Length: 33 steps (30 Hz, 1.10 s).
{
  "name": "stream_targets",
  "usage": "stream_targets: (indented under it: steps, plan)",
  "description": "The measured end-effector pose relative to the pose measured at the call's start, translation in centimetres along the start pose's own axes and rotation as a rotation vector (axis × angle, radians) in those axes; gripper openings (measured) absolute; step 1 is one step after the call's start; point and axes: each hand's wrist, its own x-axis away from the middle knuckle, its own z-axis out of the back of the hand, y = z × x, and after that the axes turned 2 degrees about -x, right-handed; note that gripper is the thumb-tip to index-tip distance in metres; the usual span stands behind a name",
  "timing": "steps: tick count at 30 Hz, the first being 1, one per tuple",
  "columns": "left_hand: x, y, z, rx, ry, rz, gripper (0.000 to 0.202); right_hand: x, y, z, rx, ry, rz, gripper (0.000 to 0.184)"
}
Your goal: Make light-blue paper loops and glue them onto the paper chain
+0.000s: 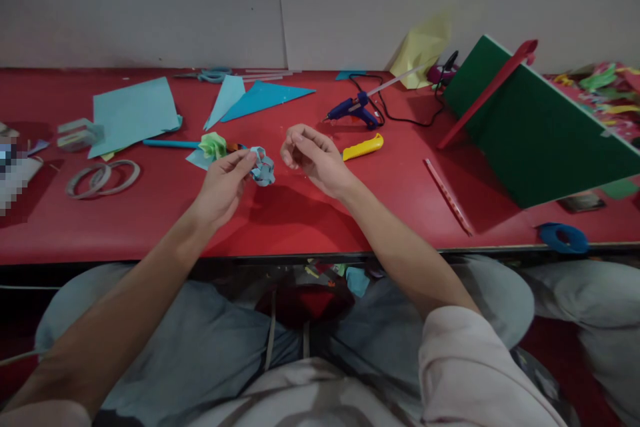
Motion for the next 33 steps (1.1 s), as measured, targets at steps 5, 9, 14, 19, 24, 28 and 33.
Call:
stream_targets:
  steps: [5, 9, 14, 19, 24, 28, 33]
  plan:
    - [0.0, -0.1, 0.0, -0.017, 0.004, -0.005, 0.034, -0.3, 0.1, 0.0, 0.045, 0.097, -0.045, 0.051]
    - [-0.1, -0.4, 0.2, -0.053, -0.007, -0.017, 0.037, -0.6, 0.2, 0.8, 0.064, 0.171, -0.055, 0.049]
    - [0.1, -0.9, 0.0, -0.265, 0.047, -0.163, 0.032, 0.6, -0.2, 1.6, 0.176, 0.207, -0.030, 0.052]
    - [1.0, -0.6, -0.4, -0.516, 0.000, -0.365, 0.017, 4.0, -0.7, 1.2, 0.343, 0.242, -0.061, 0.052]
    - [1.5, -0.5, -0.6, -0.533, -0.026, -0.399, 0.014, 6.3, 0.2, 1.4, 0.306, 0.323, -0.121, 0.049]
    - [1.6, -0.6, -0.7, -0.548, -0.022, -0.387, 0.013, 6.4, 0.6, 1.8, 0.186, 0.311, -0.123, 0.049]
    - [1.6, -0.9, -0.8, -0.544, -0.052, -0.402, 0.014, 6.9, -0.3, 1.1, 0.056, 0.298, -0.120, 0.050]
